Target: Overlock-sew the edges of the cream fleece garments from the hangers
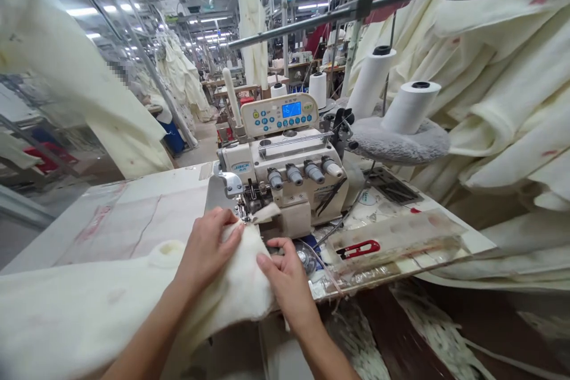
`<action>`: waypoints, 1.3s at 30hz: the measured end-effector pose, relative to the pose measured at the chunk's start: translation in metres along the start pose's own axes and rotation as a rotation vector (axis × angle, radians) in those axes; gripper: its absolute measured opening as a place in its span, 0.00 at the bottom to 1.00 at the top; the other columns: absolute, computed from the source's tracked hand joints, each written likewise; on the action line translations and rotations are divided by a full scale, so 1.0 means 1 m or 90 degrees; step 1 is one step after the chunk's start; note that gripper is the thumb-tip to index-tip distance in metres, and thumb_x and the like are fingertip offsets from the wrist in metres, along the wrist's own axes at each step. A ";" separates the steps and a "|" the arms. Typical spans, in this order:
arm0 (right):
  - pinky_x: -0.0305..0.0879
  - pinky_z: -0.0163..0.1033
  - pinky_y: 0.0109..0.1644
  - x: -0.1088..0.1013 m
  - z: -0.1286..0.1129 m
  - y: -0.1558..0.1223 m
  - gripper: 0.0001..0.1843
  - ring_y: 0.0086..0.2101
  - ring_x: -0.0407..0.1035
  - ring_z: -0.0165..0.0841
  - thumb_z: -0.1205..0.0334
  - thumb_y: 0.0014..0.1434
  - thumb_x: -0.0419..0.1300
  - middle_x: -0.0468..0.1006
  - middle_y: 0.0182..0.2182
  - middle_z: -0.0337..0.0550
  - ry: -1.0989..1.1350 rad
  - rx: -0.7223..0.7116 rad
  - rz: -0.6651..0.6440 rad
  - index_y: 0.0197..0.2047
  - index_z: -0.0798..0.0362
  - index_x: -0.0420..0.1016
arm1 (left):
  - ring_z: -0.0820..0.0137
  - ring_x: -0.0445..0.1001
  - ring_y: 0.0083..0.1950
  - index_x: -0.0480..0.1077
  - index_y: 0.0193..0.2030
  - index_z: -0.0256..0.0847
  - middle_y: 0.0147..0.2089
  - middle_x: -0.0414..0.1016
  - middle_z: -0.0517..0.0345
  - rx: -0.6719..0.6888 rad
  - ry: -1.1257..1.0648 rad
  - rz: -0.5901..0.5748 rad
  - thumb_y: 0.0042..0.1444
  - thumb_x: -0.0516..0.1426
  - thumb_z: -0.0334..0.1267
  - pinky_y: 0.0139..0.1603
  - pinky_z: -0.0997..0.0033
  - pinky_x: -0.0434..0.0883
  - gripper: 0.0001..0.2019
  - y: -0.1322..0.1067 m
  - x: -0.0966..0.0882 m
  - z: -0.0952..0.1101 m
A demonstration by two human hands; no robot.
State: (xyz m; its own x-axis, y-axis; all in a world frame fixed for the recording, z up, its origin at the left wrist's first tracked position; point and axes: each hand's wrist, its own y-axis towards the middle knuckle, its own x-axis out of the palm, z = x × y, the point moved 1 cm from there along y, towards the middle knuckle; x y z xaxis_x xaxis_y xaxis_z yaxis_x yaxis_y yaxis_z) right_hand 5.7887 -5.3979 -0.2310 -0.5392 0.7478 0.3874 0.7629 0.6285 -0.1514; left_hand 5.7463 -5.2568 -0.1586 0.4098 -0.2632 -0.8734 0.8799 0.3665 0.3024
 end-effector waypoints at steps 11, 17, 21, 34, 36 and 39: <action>0.62 0.33 0.30 -0.004 -0.003 0.000 0.26 0.26 0.68 0.31 0.49 0.48 0.66 0.73 0.26 0.36 0.020 -0.008 -0.043 0.43 0.51 0.60 | 0.62 0.66 0.46 0.65 0.41 0.42 0.43 0.70 0.52 0.064 0.041 0.123 0.59 0.49 0.36 0.46 0.61 0.60 0.06 -0.017 -0.005 0.003; 0.61 0.36 0.39 -0.010 -0.004 -0.022 0.07 0.35 0.65 0.35 0.60 0.52 0.59 0.71 0.30 0.40 -0.235 -0.094 -0.092 0.32 0.55 0.73 | 0.65 0.67 0.50 0.62 0.53 0.42 0.48 0.70 0.51 0.240 0.005 0.069 0.57 0.51 0.30 0.50 0.65 0.61 0.16 -0.089 0.015 0.013; 0.58 0.34 0.36 -0.009 -0.007 -0.029 0.05 0.32 0.62 0.32 0.65 0.52 0.55 0.67 0.28 0.38 -0.303 -0.167 -0.072 0.27 0.54 0.71 | 0.65 0.69 0.45 0.64 0.52 0.41 0.44 0.74 0.52 0.259 0.047 0.116 0.58 0.51 0.28 0.49 0.63 0.61 0.15 -0.092 0.023 0.008; 0.46 0.31 0.22 -0.007 -0.010 -0.055 0.12 0.20 0.47 0.24 0.56 0.57 0.54 0.56 0.20 0.33 -0.186 -0.015 -0.167 0.33 0.56 0.71 | 0.67 0.66 0.39 0.70 0.48 0.35 0.35 0.71 0.52 0.366 0.064 0.276 0.54 0.57 0.28 0.44 0.63 0.61 0.14 -0.098 0.013 0.016; 0.52 0.31 0.25 -0.013 -0.012 -0.055 0.09 0.22 0.54 0.26 0.61 0.59 0.55 0.60 0.22 0.35 -0.340 -0.161 -0.115 0.38 0.55 0.73 | 0.68 0.66 0.39 0.70 0.46 0.34 0.34 0.72 0.53 0.385 0.077 0.287 0.55 0.55 0.26 0.44 0.64 0.60 0.12 -0.097 0.013 0.014; 0.60 0.35 0.36 -0.020 -0.017 -0.049 0.15 0.33 0.63 0.31 0.71 0.59 0.55 0.68 0.34 0.43 -0.578 -0.515 0.013 0.49 0.52 0.70 | 0.68 0.66 0.39 0.70 0.44 0.31 0.33 0.71 0.53 0.415 0.071 0.293 0.55 0.54 0.24 0.43 0.64 0.59 0.10 -0.095 0.010 0.018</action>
State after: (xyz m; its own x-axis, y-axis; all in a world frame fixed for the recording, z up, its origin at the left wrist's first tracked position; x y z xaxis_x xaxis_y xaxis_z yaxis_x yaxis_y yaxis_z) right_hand 5.7678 -5.4468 -0.2161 -0.3301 0.8377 -0.4351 0.6014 0.5419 0.5870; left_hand 5.6707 -5.3101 -0.1889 0.7691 -0.1087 -0.6298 0.6064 -0.1871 0.7729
